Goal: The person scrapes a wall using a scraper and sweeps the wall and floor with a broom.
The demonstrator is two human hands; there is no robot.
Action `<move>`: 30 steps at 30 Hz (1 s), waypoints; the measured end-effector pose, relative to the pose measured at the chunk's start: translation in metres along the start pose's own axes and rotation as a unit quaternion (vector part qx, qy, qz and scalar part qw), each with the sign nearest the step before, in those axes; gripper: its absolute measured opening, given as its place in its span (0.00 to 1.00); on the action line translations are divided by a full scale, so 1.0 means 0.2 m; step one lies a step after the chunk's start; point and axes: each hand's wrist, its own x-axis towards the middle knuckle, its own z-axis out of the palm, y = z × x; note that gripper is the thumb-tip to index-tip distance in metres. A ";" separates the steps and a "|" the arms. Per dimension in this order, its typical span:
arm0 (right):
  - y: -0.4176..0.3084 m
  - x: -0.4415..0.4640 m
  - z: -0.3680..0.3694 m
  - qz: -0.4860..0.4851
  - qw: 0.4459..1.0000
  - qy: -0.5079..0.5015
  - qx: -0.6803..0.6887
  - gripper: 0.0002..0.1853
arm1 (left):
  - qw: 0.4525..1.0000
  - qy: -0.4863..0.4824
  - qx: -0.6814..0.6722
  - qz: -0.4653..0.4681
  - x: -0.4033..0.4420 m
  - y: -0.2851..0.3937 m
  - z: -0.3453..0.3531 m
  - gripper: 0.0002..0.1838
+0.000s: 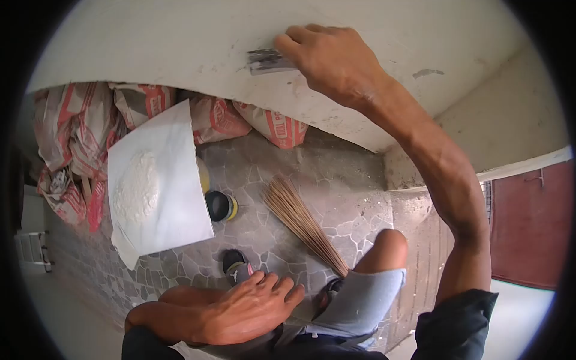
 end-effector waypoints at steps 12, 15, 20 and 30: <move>0.01 -0.04 0.09 -0.089 0.994 -0.032 0.047 0.16 | 0.989 0.041 -0.084 -0.116 -0.21 0.13 -0.14 0.22; 0.00 -0.06 0.13 -0.145 0.988 -0.048 0.038 0.16 | 0.988 0.051 -0.063 -0.132 -0.21 0.15 -0.13 0.19; -0.01 0.00 0.05 -0.076 0.996 -0.004 0.036 0.11 | 0.979 0.122 0.017 -0.161 -0.17 0.19 -0.07 0.15; -0.04 0.00 0.17 -0.119 0.990 -0.072 0.025 0.13 | 0.981 0.074 -0.020 -0.178 -0.22 0.26 -0.15 0.16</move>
